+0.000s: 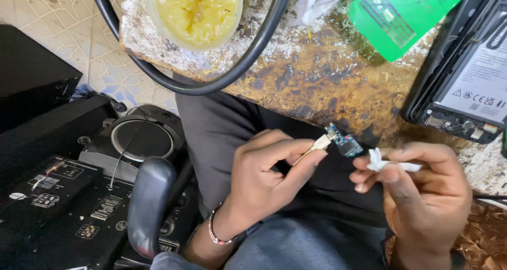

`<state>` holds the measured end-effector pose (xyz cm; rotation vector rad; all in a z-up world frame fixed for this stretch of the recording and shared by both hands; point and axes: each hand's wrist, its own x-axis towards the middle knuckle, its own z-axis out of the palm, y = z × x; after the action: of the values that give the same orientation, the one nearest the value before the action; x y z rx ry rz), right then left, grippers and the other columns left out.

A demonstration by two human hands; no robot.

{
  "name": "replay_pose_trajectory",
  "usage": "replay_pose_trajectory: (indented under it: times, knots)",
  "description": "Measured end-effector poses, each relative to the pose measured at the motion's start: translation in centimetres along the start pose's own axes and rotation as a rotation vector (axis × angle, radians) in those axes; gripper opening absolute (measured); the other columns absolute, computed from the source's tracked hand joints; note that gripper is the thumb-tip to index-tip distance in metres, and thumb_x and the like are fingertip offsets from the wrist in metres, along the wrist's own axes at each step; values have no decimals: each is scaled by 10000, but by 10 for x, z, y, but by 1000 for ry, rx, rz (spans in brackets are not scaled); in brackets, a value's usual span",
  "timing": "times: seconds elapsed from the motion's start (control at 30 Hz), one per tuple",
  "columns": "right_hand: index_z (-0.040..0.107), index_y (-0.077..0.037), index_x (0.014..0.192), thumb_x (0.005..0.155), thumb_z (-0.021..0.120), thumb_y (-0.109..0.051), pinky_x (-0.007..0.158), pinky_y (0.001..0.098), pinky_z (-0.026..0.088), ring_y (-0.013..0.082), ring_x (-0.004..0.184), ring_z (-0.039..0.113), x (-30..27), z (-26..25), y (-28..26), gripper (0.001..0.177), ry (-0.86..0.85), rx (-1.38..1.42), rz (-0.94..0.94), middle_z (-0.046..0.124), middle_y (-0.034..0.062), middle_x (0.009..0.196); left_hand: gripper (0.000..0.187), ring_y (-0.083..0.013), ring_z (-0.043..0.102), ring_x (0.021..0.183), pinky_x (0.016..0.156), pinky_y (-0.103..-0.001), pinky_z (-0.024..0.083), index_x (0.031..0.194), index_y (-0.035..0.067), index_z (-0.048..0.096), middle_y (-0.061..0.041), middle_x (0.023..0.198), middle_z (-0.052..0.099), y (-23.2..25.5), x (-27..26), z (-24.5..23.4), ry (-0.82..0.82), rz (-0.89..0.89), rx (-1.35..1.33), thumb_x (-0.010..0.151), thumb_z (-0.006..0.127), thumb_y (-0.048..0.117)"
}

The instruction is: The person cleans a small electronic component with a tissue and a toothbrush, then uses a multimeter to test the component's electrical continuity.

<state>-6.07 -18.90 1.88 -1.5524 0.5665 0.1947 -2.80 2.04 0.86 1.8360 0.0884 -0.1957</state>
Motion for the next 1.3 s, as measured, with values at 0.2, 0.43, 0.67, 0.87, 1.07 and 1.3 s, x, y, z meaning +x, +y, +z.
replay_pose_trajectory:
  times: [0.2, 0.43, 0.67, 0.87, 1.07, 1.3]
  knots:
    - [610, 126, 1196, 970, 587, -161, 741, 335, 617, 313, 764, 697, 11, 7, -14, 366, -35, -257, -226, 639, 282, 1072, 51, -147, 546, 612, 642, -298, 459, 934, 135, 741, 37, 696, 551, 0, 4, 14, 64, 34, 116, 928, 790, 150]
    - [523, 252, 1394, 1021, 647, 101, 944, 475, 680, 439, 967, 735, 13, 20, -22, 422, 81, -484, -295, 610, 298, 1057, 109, -121, 574, 640, 652, -273, 479, 969, 102, 743, 3, 734, 627, -6, 5, 16, 20, -86, 10, 905, 791, 176]
    - [711, 125, 987, 966, 769, 149, 859, 389, 535, 348, 891, 705, 34, 26, -39, 67, -151, -718, -599, 713, 323, 1019, 79, -98, 576, 641, 637, -276, 488, 884, 78, 737, 14, 730, 672, -5, 10, 20, 43, -121, -59, 940, 729, 133]
    - [756, 76, 1143, 1046, 703, 131, 840, 392, 471, 319, 876, 618, 34, 29, -39, 123, -183, -849, -598, 661, 257, 1035, 148, -82, 513, 613, 621, -273, 450, 796, 102, 686, 35, 661, 596, -3, 14, 21, 55, -115, -79, 940, 719, 100]
    - [743, 92, 1068, 998, 770, 72, 853, 405, 534, 333, 889, 677, 38, 33, -37, 77, -231, -892, -688, 701, 259, 1018, 195, -65, 474, 593, 603, -264, 435, 738, 118, 656, 49, 628, 545, -5, 16, 23, 67, -131, -85, 910, 745, 91]
    - [745, 56, 1165, 1037, 642, 51, 843, 413, 540, 341, 927, 626, 40, 30, -25, 164, -339, -935, -786, 628, 242, 1039, 216, -80, 470, 603, 607, -273, 439, 735, 119, 621, 38, 637, 550, -4, 17, 22, 68, -109, -93, 905, 747, 73]
